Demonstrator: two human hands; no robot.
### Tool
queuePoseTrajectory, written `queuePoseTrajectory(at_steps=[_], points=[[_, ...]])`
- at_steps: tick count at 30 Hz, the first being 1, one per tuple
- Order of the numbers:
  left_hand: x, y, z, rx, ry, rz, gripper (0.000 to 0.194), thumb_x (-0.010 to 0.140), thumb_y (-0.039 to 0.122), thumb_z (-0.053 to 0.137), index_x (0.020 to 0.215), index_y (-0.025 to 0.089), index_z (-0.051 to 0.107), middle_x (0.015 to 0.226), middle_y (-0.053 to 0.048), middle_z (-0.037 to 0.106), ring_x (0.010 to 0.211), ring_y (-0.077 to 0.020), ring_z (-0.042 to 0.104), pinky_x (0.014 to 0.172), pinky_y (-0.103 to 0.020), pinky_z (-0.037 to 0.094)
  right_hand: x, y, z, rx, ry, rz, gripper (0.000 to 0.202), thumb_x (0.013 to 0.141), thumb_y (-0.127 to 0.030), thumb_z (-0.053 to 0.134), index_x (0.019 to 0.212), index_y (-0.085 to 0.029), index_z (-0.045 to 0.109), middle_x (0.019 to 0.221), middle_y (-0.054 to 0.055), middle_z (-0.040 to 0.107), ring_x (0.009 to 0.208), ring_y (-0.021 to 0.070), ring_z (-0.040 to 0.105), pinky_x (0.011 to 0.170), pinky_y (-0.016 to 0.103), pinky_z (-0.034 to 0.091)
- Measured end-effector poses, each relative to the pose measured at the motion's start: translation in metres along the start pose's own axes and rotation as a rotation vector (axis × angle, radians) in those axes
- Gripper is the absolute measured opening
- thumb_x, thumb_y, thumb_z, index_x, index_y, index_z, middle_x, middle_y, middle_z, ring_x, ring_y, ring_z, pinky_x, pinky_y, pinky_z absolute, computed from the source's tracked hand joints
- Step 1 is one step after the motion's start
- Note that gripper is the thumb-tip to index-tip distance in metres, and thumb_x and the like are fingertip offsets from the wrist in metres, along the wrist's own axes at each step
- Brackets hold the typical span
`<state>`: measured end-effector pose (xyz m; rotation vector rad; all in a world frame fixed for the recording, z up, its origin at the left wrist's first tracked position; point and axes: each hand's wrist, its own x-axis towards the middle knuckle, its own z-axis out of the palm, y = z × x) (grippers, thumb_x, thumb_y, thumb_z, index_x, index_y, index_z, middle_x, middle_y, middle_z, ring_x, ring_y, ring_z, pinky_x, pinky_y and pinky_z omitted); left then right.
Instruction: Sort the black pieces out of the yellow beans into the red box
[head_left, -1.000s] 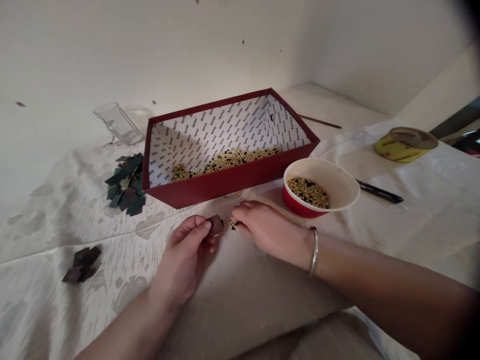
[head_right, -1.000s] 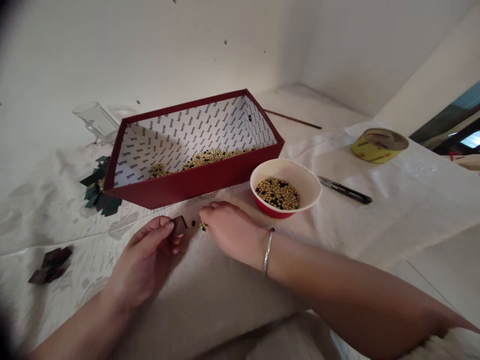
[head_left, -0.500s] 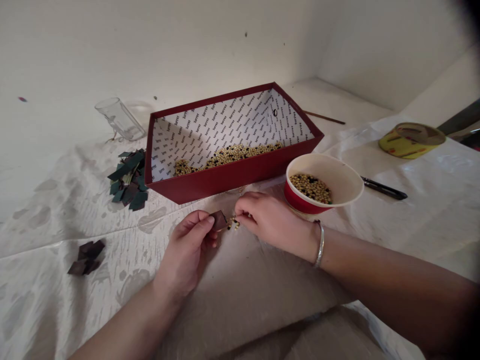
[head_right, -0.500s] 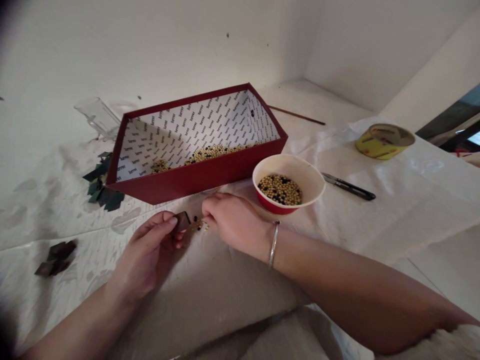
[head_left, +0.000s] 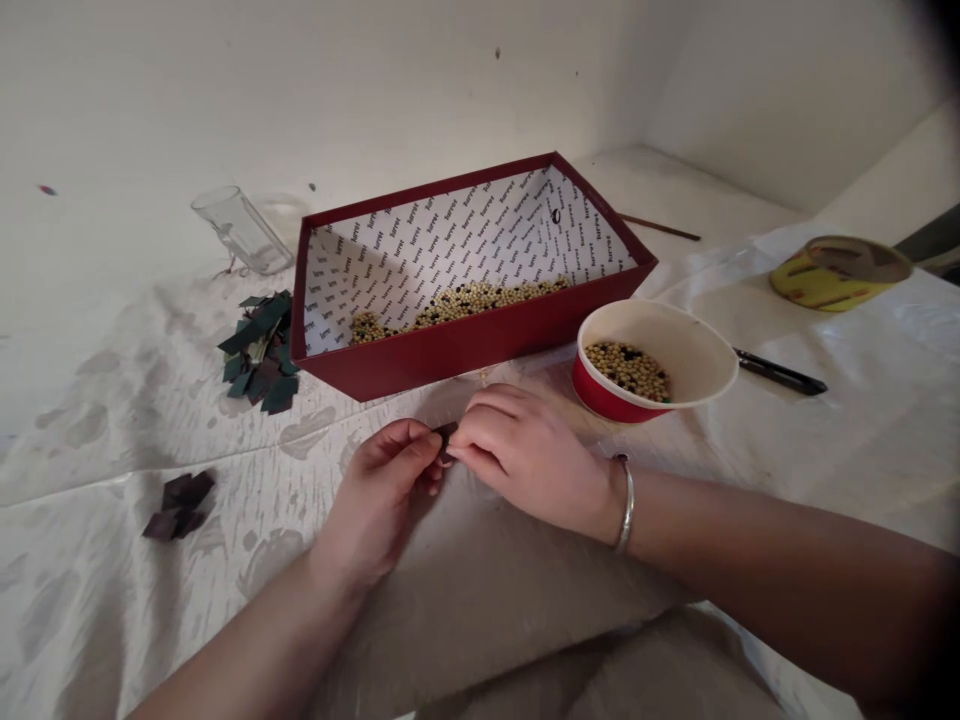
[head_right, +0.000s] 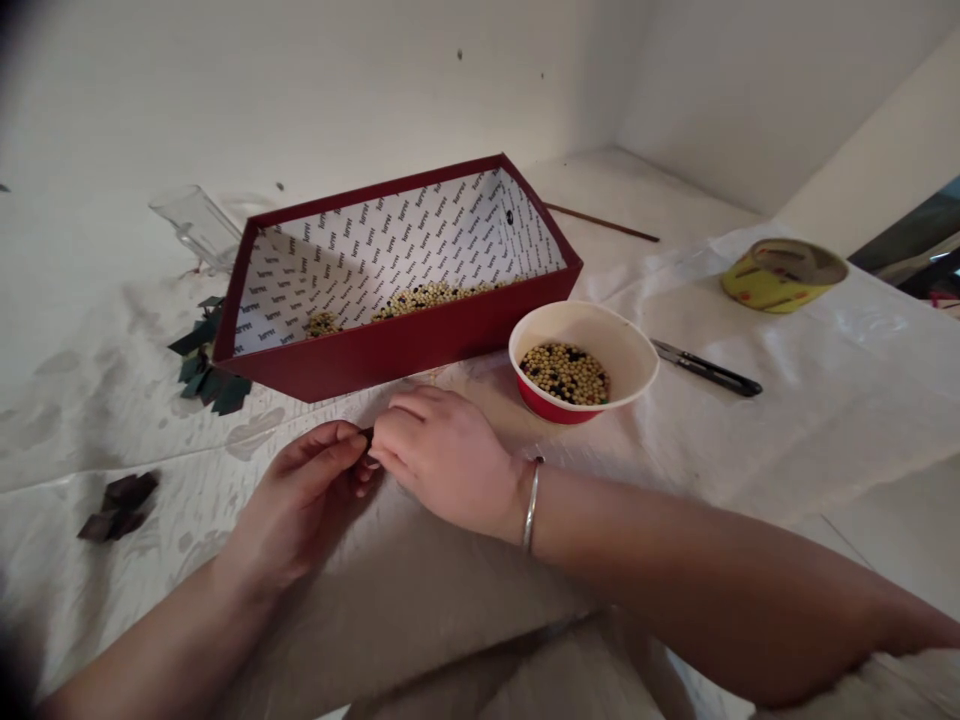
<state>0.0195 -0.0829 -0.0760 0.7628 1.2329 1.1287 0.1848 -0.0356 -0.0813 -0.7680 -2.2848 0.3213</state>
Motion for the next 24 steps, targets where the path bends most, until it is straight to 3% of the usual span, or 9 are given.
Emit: queuePoseTrajectory(at_steps=[4,12,20,24], points=[[0.0005,-0.0006,-0.0014,0.037,-0.003,0.016,0.016,0.077,0.024,0.068,0.064,0.017,0.061,0.059,0.001,0.056,0.057,-0.0097,0.047,0.057,-0.023,0.037,0.0003,-0.0018,0.0010,0.026,-0.050,-0.027,0.017,0.094,-0.019,0.054,0.078,-0.017,0.060,0.080,0.002,0.060,0.078,0.0152,0.053,0.073,0.028,0.041],[0.0004,0.0018,0.0024,0.030,0.021,0.005,0.015,0.073,0.025,0.071,0.065,0.016,0.063,0.060,0.000,0.059,0.056,-0.0102,0.049,0.055,-0.024,0.038,0.0040,-0.0004,0.0001,0.190,-0.085,0.146,0.014,0.088,-0.011,0.060,0.076,-0.017,0.057,0.079,-0.001,0.060,0.078,0.0129,0.053,0.073,0.026,0.040],[0.0003,0.0010,0.0016,0.034,0.013,0.006,0.017,0.074,0.025,0.070,0.062,0.016,0.060,0.058,0.000,0.055,0.056,-0.0103,0.046,0.055,-0.024,0.037,0.0005,-0.0043,0.0013,0.013,-0.085,0.036,0.013,0.092,-0.021,0.058,0.080,-0.016,0.060,0.082,0.003,0.061,0.080,0.0165,0.054,0.074,0.030,0.041],[0.0000,0.0014,0.0024,0.026,0.010,-0.001,0.016,0.074,0.025,0.069,0.063,0.017,0.061,0.058,0.000,0.056,0.056,-0.0104,0.047,0.055,-0.023,0.037,0.0018,-0.0008,-0.0047,0.000,-0.010,0.114,0.014,0.093,-0.020,0.057,0.079,-0.018,0.058,0.081,0.002,0.061,0.081,0.0168,0.056,0.074,0.031,0.043]])
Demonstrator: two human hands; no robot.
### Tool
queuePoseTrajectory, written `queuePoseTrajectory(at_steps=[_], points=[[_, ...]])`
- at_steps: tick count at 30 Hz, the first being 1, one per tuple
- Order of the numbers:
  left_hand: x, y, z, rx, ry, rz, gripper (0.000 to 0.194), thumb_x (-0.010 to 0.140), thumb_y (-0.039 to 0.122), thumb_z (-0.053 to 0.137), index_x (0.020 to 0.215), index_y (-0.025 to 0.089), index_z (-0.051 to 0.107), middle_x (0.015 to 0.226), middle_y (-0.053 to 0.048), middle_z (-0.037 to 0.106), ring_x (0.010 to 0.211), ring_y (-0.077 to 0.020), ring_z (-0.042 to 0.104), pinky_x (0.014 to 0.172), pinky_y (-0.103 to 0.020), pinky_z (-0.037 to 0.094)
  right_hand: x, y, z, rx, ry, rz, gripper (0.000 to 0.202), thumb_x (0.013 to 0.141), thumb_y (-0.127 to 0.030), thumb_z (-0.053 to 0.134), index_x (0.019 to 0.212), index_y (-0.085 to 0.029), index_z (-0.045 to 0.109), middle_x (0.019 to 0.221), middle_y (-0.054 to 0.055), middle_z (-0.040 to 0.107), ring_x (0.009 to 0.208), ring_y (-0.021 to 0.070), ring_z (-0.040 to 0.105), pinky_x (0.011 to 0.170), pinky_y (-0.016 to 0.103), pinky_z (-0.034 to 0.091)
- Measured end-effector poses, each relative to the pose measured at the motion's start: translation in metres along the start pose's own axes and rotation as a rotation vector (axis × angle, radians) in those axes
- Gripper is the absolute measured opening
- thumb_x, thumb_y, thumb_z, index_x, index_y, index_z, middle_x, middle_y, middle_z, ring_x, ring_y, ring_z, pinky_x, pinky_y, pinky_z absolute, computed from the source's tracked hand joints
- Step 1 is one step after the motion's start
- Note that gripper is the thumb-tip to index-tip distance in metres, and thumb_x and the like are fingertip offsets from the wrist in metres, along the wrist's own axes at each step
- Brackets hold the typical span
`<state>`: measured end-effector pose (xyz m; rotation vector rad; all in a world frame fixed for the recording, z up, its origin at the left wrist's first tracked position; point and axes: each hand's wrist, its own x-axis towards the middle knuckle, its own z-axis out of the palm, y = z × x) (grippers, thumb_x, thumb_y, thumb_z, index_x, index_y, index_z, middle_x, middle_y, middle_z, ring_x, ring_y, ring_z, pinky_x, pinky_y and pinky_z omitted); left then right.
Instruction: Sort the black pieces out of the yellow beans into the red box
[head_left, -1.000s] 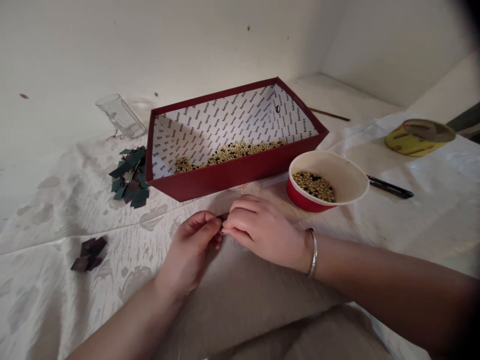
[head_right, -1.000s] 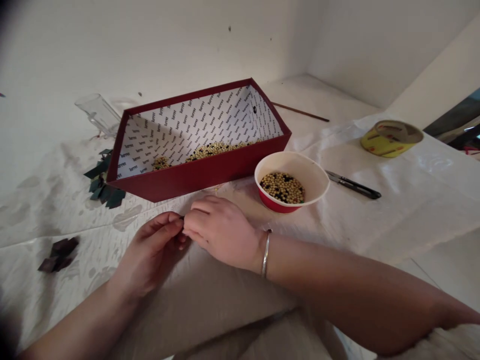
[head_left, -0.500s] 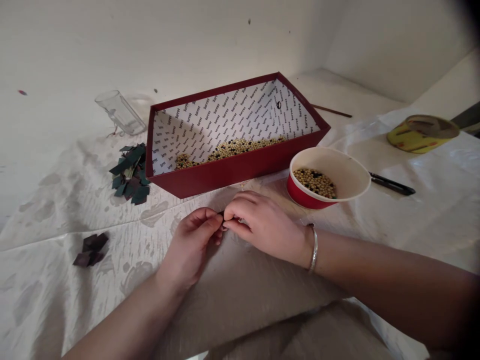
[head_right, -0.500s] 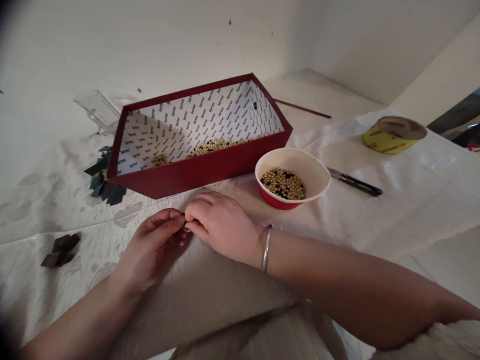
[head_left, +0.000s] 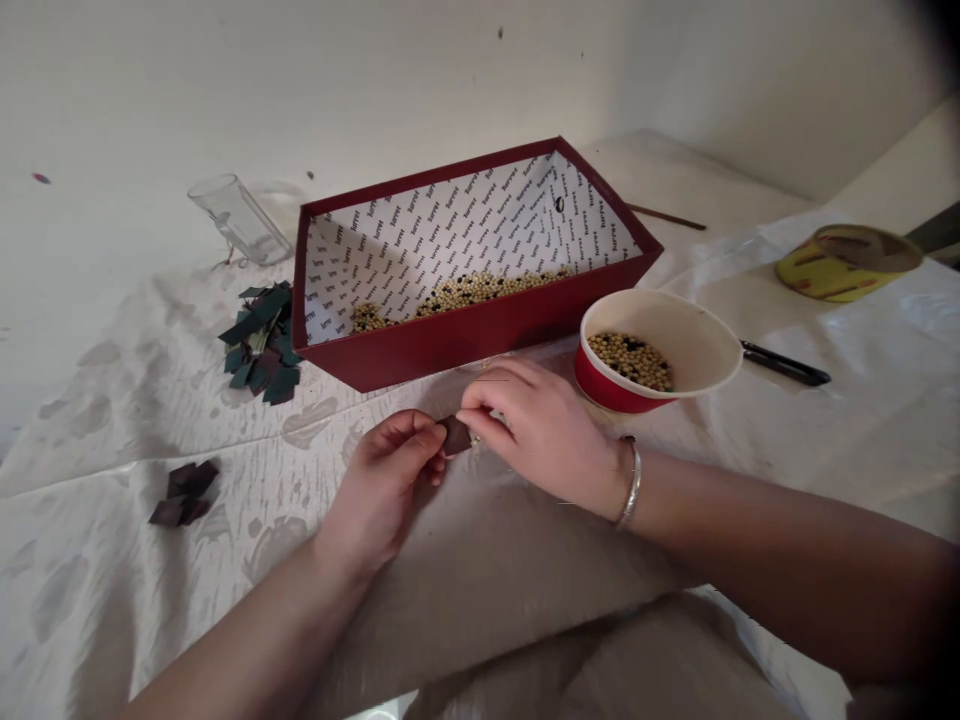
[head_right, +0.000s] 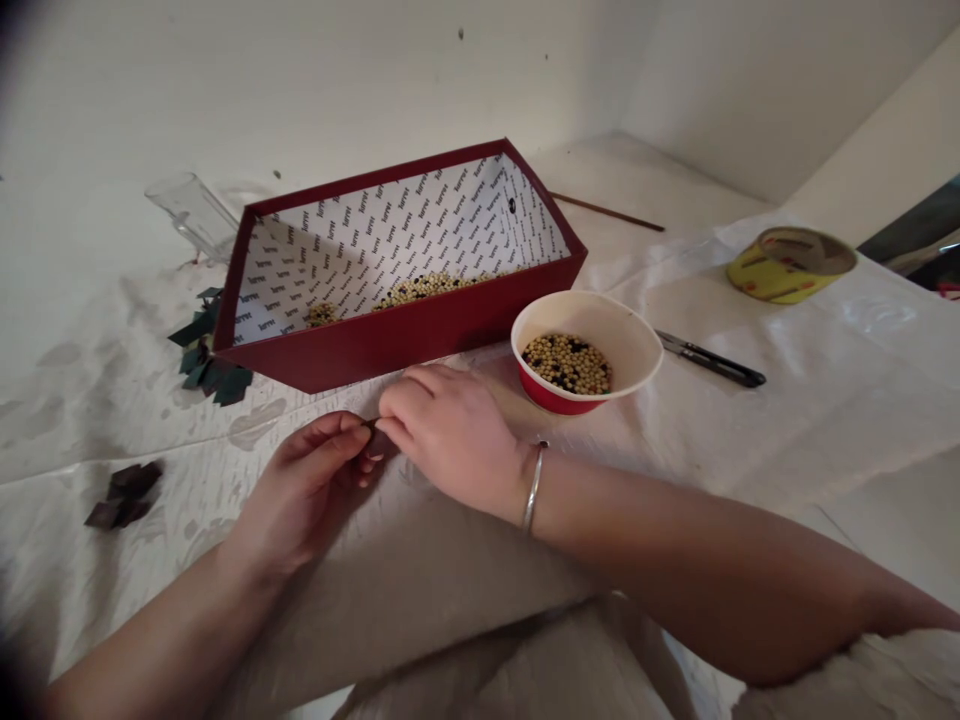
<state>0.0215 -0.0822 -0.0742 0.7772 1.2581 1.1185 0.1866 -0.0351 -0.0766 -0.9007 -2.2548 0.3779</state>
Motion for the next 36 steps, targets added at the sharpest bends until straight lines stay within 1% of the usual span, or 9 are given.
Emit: queuePoseTrajectory(at_steps=[4,8,11,14,18,21,25,28,36], points=[[0.000,-0.001,0.000,-0.040,0.011,-0.015,0.018,0.073,0.025,0.071,0.063,0.017,0.059,0.058,0.000,0.056,0.055,-0.0097,0.047,0.055,-0.023,0.035,0.001,-0.001,-0.021,0.070,0.218,-0.033,0.013,0.092,-0.017,0.056,0.079,-0.021,0.056,0.079,0.000,0.061,0.079,0.0143,0.057,0.074,0.029,0.045],[0.001,-0.002,0.000,-0.088,0.045,0.011,0.020,0.073,0.026,0.071,0.061,0.017,0.058,0.059,0.000,0.055,0.055,-0.0098,0.045,0.053,-0.023,0.035,0.003,0.009,-0.055,-0.075,0.657,-0.078,0.012,0.087,-0.016,0.060,0.078,-0.022,0.057,0.072,-0.002,0.060,0.069,0.0137,0.056,0.066,0.029,0.045],[0.002,-0.001,0.000,-0.171,0.077,0.062,0.017,0.071,0.024,0.071,0.062,0.018,0.058,0.060,0.002,0.053,0.056,-0.0103,0.044,0.053,-0.023,0.034,0.004,0.032,-0.076,-0.190,0.929,0.053,0.009,0.084,-0.016,0.062,0.078,-0.022,0.059,0.071,-0.001,0.057,0.062,0.0134,0.054,0.060,0.030,0.043],[0.003,0.000,0.001,-0.215,0.088,0.079,0.017,0.072,0.022,0.070,0.062,0.018,0.057,0.060,0.002,0.051,0.058,-0.0105,0.043,0.053,-0.023,0.034,0.004,0.054,-0.086,-0.248,0.912,0.217,0.008,0.083,-0.015,0.062,0.085,-0.023,0.060,0.082,0.003,0.060,0.067,0.0148,0.056,0.062,0.031,0.045],[0.004,0.000,0.000,-0.221,0.110,0.105,0.019,0.073,0.022,0.070,0.060,0.017,0.057,0.061,0.001,0.050,0.061,-0.0111,0.044,0.054,-0.023,0.035,0.003,0.047,-0.082,-0.225,0.972,0.093,0.016,0.079,-0.012,0.062,0.092,-0.021,0.063,0.090,0.007,0.063,0.077,0.0180,0.058,0.068,0.034,0.047],[0.005,0.000,-0.001,-0.230,0.141,0.138,0.017,0.074,0.021,0.068,0.061,0.017,0.058,0.061,0.000,0.051,0.062,-0.0118,0.044,0.054,-0.023,0.036,0.000,0.018,-0.069,-0.120,0.817,-0.066,0.010,0.084,-0.011,0.058,0.086,-0.020,0.063,0.080,0.003,0.064,0.079,0.0169,0.059,0.076,0.035,0.047],[0.007,0.001,-0.002,-0.275,0.137,0.138,0.015,0.074,0.019,0.066,0.062,0.018,0.057,0.065,0.000,0.053,0.063,-0.0120,0.045,0.056,-0.024,0.038,-0.003,-0.010,-0.039,0.054,0.089,-0.222,0.009,0.089,-0.013,0.057,0.083,-0.019,0.061,0.083,0.001,0.064,0.081,0.0143,0.057,0.075,0.029,0.047],[0.008,0.001,-0.003,-0.317,0.107,0.135,0.016,0.075,0.017,0.065,0.062,0.017,0.055,0.068,0.001,0.053,0.063,-0.0108,0.045,0.057,-0.022,0.039,-0.005,-0.013,-0.010,0.039,-0.262,-0.201,0.008,0.093,-0.022,0.057,0.090,-0.018,0.063,0.091,0.003,0.064,0.090,0.0173,0.058,0.079,0.031,0.047],[0.011,-0.002,-0.003,-0.318,0.151,0.160,0.016,0.070,0.017,0.067,0.061,0.017,0.054,0.063,0.001,0.051,0.060,-0.0105,0.044,0.055,-0.021,0.038,-0.001,-0.008,0.030,-0.024,-0.431,-0.172,0.015,0.092,-0.013,0.052,0.091,-0.015,0.066,0.099,0.007,0.067,0.093,0.0194,0.058,0.087,0.033,0.046]])
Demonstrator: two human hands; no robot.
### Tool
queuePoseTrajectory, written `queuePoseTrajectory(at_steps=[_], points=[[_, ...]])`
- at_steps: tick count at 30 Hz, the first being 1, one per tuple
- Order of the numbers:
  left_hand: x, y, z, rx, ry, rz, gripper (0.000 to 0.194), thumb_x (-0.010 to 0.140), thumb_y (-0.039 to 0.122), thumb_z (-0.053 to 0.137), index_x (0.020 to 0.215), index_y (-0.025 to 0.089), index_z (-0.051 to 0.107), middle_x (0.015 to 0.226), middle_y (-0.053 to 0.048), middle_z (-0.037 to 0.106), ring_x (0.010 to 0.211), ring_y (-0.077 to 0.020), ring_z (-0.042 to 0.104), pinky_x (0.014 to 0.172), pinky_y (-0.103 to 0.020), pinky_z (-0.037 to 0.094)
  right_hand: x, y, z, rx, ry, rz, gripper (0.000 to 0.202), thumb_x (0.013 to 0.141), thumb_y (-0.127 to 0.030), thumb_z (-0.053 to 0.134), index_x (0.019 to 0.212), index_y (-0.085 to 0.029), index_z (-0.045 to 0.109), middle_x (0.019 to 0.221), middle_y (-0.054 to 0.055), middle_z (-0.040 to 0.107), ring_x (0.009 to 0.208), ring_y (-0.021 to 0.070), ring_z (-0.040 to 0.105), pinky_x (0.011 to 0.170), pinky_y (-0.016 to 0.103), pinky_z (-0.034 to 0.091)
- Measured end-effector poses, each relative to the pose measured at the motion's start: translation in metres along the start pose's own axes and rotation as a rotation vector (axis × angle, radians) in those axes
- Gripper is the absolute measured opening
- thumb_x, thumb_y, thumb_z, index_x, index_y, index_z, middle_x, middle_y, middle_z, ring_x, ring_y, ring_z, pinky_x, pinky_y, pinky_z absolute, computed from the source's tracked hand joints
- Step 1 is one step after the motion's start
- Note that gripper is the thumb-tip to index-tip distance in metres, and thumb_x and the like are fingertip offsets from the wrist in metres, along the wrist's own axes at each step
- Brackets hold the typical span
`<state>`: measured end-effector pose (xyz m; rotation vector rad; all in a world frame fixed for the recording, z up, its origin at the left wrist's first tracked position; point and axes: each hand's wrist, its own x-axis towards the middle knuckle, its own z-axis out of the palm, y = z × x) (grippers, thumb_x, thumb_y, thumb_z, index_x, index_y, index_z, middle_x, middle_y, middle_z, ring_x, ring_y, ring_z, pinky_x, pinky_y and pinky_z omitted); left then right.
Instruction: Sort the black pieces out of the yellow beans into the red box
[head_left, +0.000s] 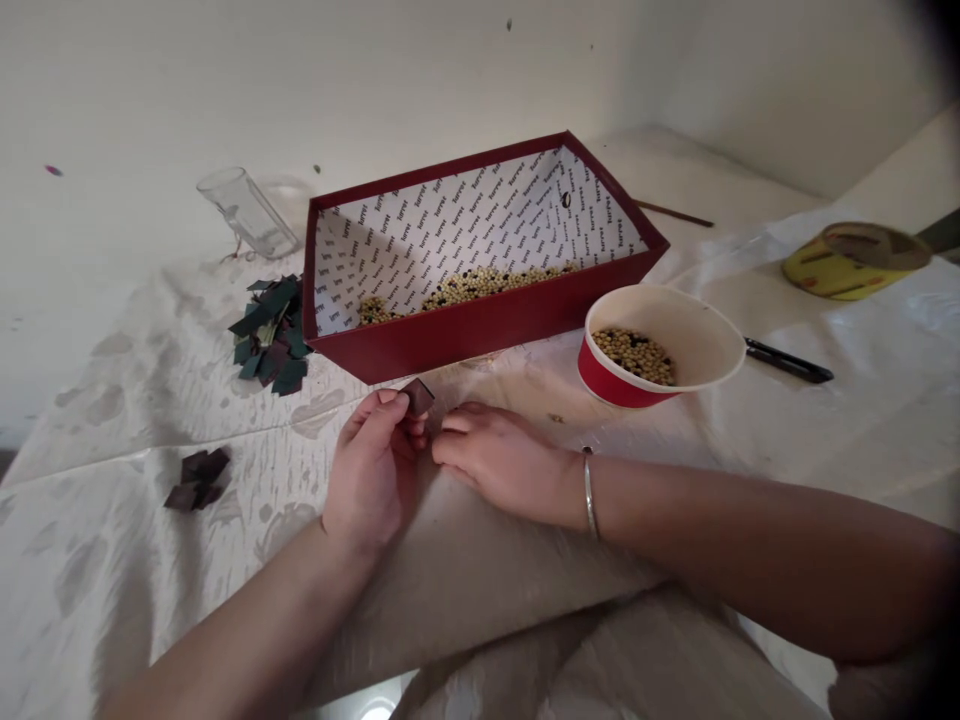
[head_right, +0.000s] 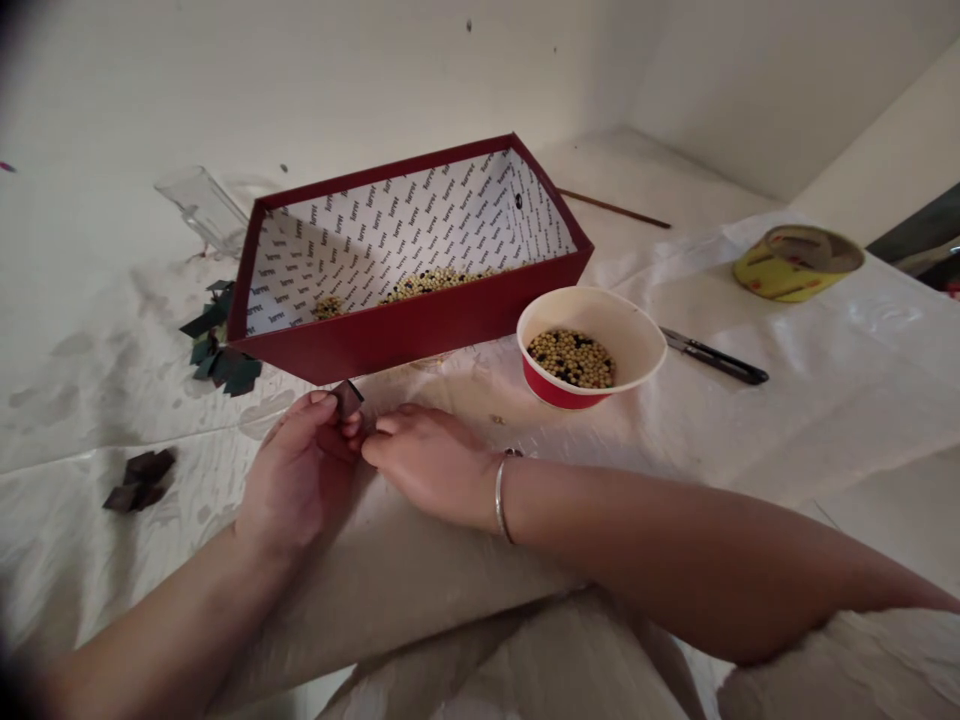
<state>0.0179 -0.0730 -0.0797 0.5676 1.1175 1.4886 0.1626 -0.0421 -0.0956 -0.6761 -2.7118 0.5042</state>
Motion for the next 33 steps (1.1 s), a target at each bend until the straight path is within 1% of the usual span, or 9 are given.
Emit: queuePoseTrajectory(at_steps=[4,9,12,15,18,21,26,30,33], points=[[0.000,0.000,0.000,0.016,0.004,-0.003,0.015,0.072,0.018,0.067,0.062,0.017,0.055,0.064,0.001,0.052,0.061,-0.0109,0.045,0.056,-0.022,0.038,-0.002,0.000,-0.002,0.084,0.072,0.003,0.012,0.091,-0.016,0.056,0.084,-0.017,0.065,0.090,0.004,0.065,0.088,0.0175,0.057,0.083,0.030,0.046],[-0.003,-0.001,-0.002,0.085,-0.003,-0.020,0.017,0.076,0.021,0.066,0.063,0.017,0.057,0.064,0.001,0.053,0.062,-0.0113,0.045,0.058,-0.023,0.038,-0.010,-0.001,-0.014,0.200,0.454,0.071,0.009,0.090,-0.016,0.058,0.083,-0.018,0.063,0.086,0.002,0.062,0.086,0.0150,0.055,0.081,0.028,0.044],[-0.006,-0.003,-0.003,0.186,-0.029,-0.020,0.018,0.079,0.022,0.067,0.064,0.017,0.058,0.060,0.002,0.053,0.061,-0.0106,0.044,0.058,-0.023,0.037,-0.011,0.000,-0.019,0.155,0.580,0.062,0.013,0.092,-0.018,0.056,0.082,-0.018,0.063,0.084,0.002,0.063,0.085,0.0151,0.054,0.081,0.029,0.044],[-0.010,-0.003,-0.003,0.267,-0.068,-0.044,0.020,0.080,0.023,0.067,0.063,0.017,0.059,0.058,0.002,0.053,0.059,-0.0099,0.043,0.058,-0.023,0.036,-0.010,0.003,-0.020,0.040,0.560,0.027,0.017,0.094,-0.020,0.055,0.079,-0.018,0.064,0.083,0.003,0.063,0.084,0.0163,0.053,0.081,0.031,0.043],[-0.013,-0.003,-0.001,0.296,-0.094,-0.044,0.019,0.079,0.024,0.067,0.063,0.017,0.059,0.058,0.002,0.054,0.059,-0.0095,0.043,0.059,-0.023,0.036,-0.008,0.005,-0.019,-0.031,0.513,0.057,0.019,0.093,-0.020,0.055,0.078,-0.017,0.066,0.082,0.004,0.063,0.083,0.0178,0.053,0.078,0.032,0.043],[-0.014,-0.003,0.000,0.336,-0.092,-0.025,0.019,0.079,0.024,0.067,0.064,0.016,0.061,0.060,0.001,0.056,0.059,-0.0093,0.044,0.059,-0.023,0.036,-0.008,0.006,-0.019,-0.034,0.519,0.116,0.020,0.093,-0.019,0.055,0.076,-0.016,0.065,0.081,0.005,0.062,0.082,0.0178,0.053,0.076,0.031,0.043],[-0.013,-0.003,0.001,0.343,-0.088,-0.032,0.020,0.079,0.025,0.067,0.062,0.017,0.059,0.056,0.002,0.053,0.057,-0.0092,0.042,0.057,-0.024,0.034,-0.009,0.005,-0.019,-0.074,0.488,0.034,0.022,0.093,-0.019,0.054,0.072,-0.017,0.064,0.079,0.004,0.061,0.080,0.0175,0.051,0.076,0.031,0.042],[-0.013,-0.003,0.000,0.386,-0.084,-0.013,0.019,0.079,0.026,0.067,0.064,0.017,0.060,0.058,0.002,0.055,0.058,-0.0096,0.043,0.058,-0.024,0.034,-0.009,0.006,-0.019,-0.056,0.487,0.101,0.022,0.093,-0.019,0.053,0.074,-0.016,0.064,0.079,0.004,0.061,0.081,0.0177,0.052,0.076,0.031,0.042],[-0.013,-0.003,-0.001,0.410,-0.087,-0.003,0.020,0.080,0.026,0.066,0.064,0.017,0.060,0.058,0.002,0.053,0.058,-0.0094,0.043,0.058,-0.024,0.034,-0.009,0.005,-0.019,-0.094,0.478,0.078,0.024,0.094,-0.020,0.051,0.073,-0.017,0.064,0.079,0.004,0.060,0.081,0.0181,0.051,0.076,0.031,0.042]])
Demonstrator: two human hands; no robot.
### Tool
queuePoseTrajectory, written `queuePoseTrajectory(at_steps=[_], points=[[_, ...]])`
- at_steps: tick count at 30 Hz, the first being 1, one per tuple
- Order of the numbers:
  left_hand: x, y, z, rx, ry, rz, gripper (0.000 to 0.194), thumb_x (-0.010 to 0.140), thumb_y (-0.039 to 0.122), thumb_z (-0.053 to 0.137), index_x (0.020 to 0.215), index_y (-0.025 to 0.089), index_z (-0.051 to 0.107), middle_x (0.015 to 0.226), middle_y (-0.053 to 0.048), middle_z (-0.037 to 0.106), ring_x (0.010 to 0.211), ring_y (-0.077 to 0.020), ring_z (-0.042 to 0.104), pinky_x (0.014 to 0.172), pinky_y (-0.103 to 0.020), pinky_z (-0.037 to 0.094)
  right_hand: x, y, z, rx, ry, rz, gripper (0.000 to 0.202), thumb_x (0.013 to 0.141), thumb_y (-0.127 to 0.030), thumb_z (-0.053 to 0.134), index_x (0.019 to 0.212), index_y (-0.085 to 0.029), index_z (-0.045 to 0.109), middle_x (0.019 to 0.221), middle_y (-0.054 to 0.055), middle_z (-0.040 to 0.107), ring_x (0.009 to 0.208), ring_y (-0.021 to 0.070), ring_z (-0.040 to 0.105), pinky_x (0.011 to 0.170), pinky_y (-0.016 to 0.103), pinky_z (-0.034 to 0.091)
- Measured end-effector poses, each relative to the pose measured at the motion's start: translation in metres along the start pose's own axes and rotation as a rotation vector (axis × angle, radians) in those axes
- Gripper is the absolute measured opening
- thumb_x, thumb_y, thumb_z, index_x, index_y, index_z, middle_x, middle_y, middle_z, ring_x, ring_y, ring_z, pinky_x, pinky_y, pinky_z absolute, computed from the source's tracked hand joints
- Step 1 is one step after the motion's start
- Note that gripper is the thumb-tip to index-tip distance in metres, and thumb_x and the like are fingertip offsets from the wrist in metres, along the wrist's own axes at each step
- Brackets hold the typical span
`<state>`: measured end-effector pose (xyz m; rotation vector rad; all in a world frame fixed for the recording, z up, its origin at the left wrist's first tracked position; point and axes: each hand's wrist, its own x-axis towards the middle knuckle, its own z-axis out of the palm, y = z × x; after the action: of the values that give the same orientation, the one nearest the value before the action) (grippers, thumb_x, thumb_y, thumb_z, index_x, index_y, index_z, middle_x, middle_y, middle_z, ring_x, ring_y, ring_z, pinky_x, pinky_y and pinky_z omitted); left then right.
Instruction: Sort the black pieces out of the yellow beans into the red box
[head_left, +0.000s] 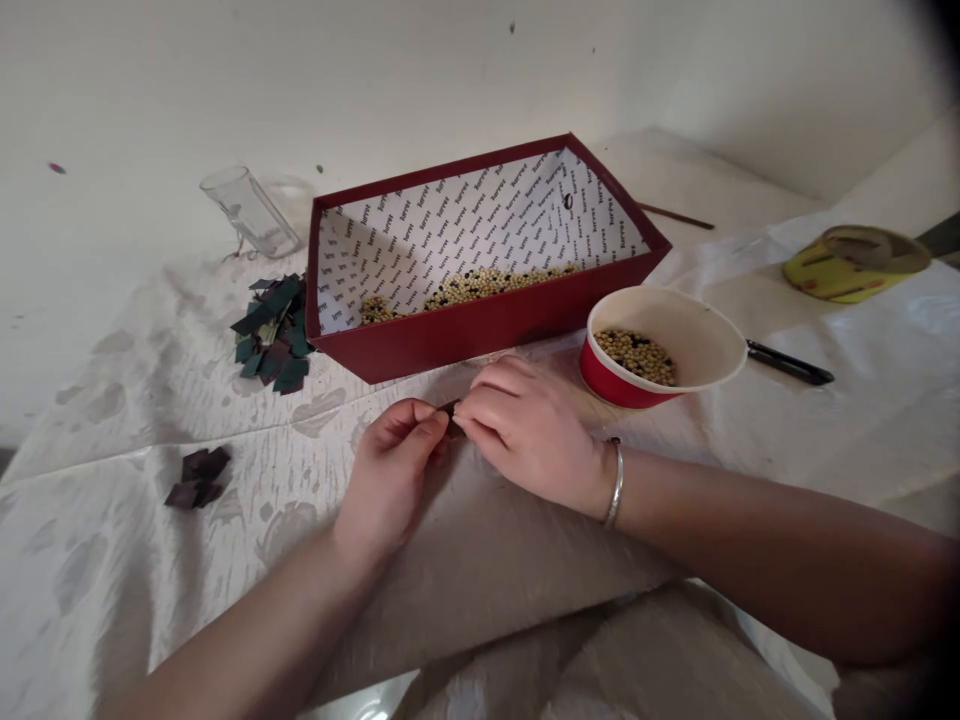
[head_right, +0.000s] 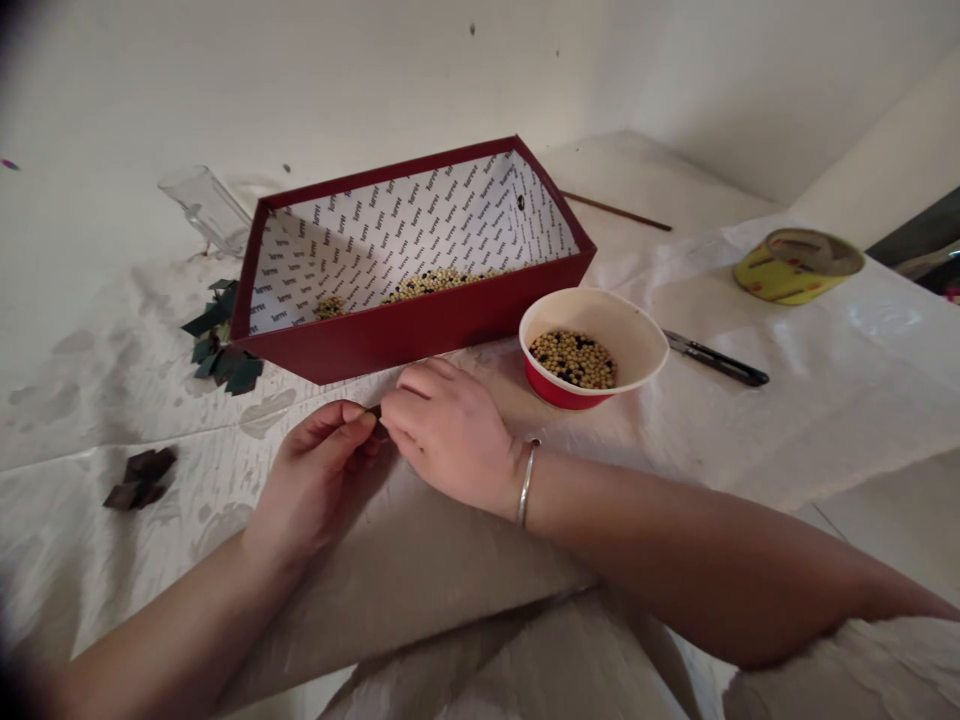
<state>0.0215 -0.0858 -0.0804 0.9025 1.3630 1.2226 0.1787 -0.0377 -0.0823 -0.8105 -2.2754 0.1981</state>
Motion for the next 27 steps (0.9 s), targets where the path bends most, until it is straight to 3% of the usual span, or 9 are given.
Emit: queuePoseTrajectory(at_steps=[3,8,13,16,18,22,27], points=[[0.000,-0.001,0.000,-0.012,-0.006,-0.003,0.020,0.080,0.025,0.066,0.064,0.017,0.058,0.057,0.003,0.051,0.058,-0.0091,0.041,0.057,-0.023,0.033,-0.001,0.000,-0.001,-0.022,-0.009,-0.047,0.025,0.094,-0.020,0.051,0.073,-0.017,0.063,0.079,0.004,0.059,0.081,0.0183,0.050,0.076,0.032,0.042],[0.000,0.000,0.001,-0.003,0.005,-0.002,0.021,0.079,0.026,0.066,0.062,0.017,0.059,0.057,0.003,0.053,0.057,-0.0093,0.042,0.056,-0.023,0.033,-0.001,0.002,-0.002,-0.021,-0.017,0.025,0.024,0.094,-0.020,0.051,0.074,-0.016,0.064,0.080,0.005,0.060,0.083,0.0185,0.051,0.077,0.032,0.043],[-0.001,0.003,0.002,-0.032,0.005,-0.010,0.020,0.078,0.024,0.067,0.061,0.017,0.058,0.055,0.004,0.050,0.056,-0.0092,0.040,0.056,-0.023,0.032,-0.001,-0.001,0.000,-0.043,-0.032,-0.068,0.025,0.095,-0.020,0.049,0.074,-0.018,0.063,0.079,0.004,0.059,0.082,0.0189,0.049,0.075,0.033,0.042],[-0.001,0.004,0.004,-0.035,0.016,-0.009,0.020,0.077,0.023,0.067,0.060,0.017,0.058,0.055,0.003,0.052,0.055,-0.0094,0.042,0.056,-0.023,0.033,0.000,0.002,-0.005,-0.019,-0.016,-0.008,0.023,0.095,-0.021,0.049,0.077,-0.018,0.063,0.082,0.005,0.061,0.083,0.0190,0.052,0.075,0.033,0.044],[0.000,0.004,0.004,-0.034,0.026,-0.007,0.019,0.077,0.023,0.067,0.060,0.017,0.059,0.055,0.002,0.053,0.055,-0.0094,0.043,0.055,-0.023,0.033,0.002,0.005,-0.012,0.028,0.068,0.022,0.019,0.094,-0.020,0.050,0.080,-0.019,0.062,0.084,0.005,0.062,0.084,0.0183,0.054,0.077,0.033,0.046],[0.003,0.001,0.001,-0.082,0.030,-0.021,0.018,0.078,0.022,0.066,0.062,0.018,0.058,0.057,0.002,0.055,0.054,-0.0090,0.044,0.055,-0.022,0.034,0.005,0.013,-0.036,0.043,0.380,0.014,0.011,0.088,-0.013,0.057,0.082,-0.022,0.058,0.081,0.002,0.063,0.083,0.0175,0.058,0.079,0.035,0.047],[0.005,-0.001,0.000,-0.138,0.063,-0.037,0.014,0.077,0.021,0.067,0.065,0.018,0.060,0.058,0.002,0.057,0.054,-0.0090,0.047,0.054,-0.021,0.036,0.006,0.033,-0.063,-0.043,0.804,0.195,0.013,0.084,-0.011,0.058,0.083,-0.024,0.056,0.081,0.002,0.056,0.079,0.0185,0.057,0.070,0.034,0.046]])
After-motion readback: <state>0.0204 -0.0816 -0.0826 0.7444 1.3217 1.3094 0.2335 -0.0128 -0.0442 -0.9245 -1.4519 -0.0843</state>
